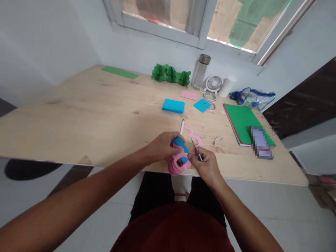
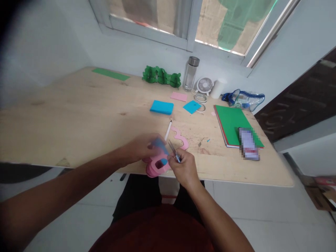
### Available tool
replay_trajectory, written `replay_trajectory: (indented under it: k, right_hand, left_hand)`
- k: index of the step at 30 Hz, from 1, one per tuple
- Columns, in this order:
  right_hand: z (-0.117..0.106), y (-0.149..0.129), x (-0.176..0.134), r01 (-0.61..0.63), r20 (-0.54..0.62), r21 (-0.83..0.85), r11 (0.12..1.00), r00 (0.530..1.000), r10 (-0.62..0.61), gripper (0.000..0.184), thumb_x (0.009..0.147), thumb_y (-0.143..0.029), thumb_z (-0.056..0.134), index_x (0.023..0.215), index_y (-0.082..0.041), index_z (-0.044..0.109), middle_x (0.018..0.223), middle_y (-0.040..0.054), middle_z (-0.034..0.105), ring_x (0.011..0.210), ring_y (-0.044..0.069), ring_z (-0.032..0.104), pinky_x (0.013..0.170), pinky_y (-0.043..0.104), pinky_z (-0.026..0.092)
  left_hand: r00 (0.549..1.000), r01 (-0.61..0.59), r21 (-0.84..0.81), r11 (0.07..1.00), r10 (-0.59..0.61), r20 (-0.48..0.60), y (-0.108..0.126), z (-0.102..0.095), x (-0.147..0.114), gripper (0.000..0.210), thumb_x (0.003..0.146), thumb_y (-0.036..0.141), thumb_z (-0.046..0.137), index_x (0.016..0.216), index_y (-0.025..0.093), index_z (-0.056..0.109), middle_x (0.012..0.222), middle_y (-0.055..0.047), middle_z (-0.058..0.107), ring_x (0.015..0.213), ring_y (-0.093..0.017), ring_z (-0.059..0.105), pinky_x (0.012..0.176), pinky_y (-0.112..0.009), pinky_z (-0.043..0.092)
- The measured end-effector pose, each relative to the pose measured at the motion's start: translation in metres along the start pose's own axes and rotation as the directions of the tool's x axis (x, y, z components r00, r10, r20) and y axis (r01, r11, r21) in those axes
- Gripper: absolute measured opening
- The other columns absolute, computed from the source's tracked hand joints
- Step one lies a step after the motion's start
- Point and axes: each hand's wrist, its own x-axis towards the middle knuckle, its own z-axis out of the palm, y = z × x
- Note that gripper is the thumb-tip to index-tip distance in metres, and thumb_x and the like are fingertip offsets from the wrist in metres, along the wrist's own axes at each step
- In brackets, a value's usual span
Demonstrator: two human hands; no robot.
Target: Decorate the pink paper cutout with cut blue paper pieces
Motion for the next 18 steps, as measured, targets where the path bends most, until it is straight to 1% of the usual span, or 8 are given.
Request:
replay_trajectory:
  k: [2,5,8,14,18]
  right_hand:
    - [0.0,0.0,0.0,0.007,-0.003,-0.007,1.0,1.0,-0.007,0.017,0.075,-0.029,0.058,0.063,-0.018,0.052,0.052,-0.0066,0.035,0.05,0.009,0.032,0.048,0.023,0.026]
    - [0.0,-0.001,0.0,0.003,-0.003,-0.011,1.0,1.0,-0.003,0.017,0.075,-0.03,0.058,0.063,-0.018,0.053,0.052,-0.0064,0.036,0.05,0.009,0.033,0.048,0.023,0.025]
    - [0.001,-0.002,0.0,-0.007,0.001,-0.007,1.0,1.0,0.007,0.018,0.075,-0.03,0.058,0.062,-0.018,0.052,0.051,-0.0065,0.037,0.049,0.009,0.033,0.048,0.023,0.025]
    - [0.002,-0.004,0.0,-0.025,0.009,-0.022,0.999,1.0,0.025,0.017,0.075,-0.029,0.058,0.064,-0.017,0.055,0.052,-0.0064,0.038,0.05,0.009,0.033,0.048,0.023,0.025]
    - [0.003,-0.006,-0.001,-0.021,0.019,-0.026,0.999,1.0,0.022,0.017,0.076,-0.029,0.058,0.064,-0.017,0.054,0.052,-0.0065,0.037,0.051,0.009,0.033,0.049,0.023,0.025]
  left_hand:
    - [1.0,0.015,-0.048,0.999,-0.015,0.016,-0.001,0.0,0.001,0.02,0.061,0.016,0.061,0.082,0.014,0.06,0.063,0.004,0.054,0.052,-0.008,0.046,0.044,-0.018,0.035]
    - [0.998,0.06,-0.123,0.991,-0.056,0.041,-0.005,-0.001,0.004,0.009,0.062,0.015,0.063,0.069,0.015,0.056,0.054,0.006,0.051,0.046,-0.007,0.044,0.042,-0.018,0.033]
    - [0.994,0.106,-0.186,0.977,-0.099,0.046,-0.008,-0.001,0.004,0.013,0.063,0.015,0.064,0.061,0.015,0.051,0.048,0.007,0.048,0.043,-0.006,0.043,0.04,-0.017,0.032]
    - [0.989,0.145,-0.259,0.955,-0.129,0.075,-0.01,-0.002,0.003,0.011,0.062,0.011,0.064,0.062,0.015,0.053,0.047,0.006,0.049,0.042,-0.006,0.044,0.039,-0.018,0.031]
    - [0.988,0.135,-0.279,0.951,-0.111,0.103,-0.013,-0.004,0.004,0.013,0.064,0.013,0.065,0.062,0.015,0.052,0.047,0.007,0.048,0.041,-0.006,0.044,0.038,-0.017,0.03]
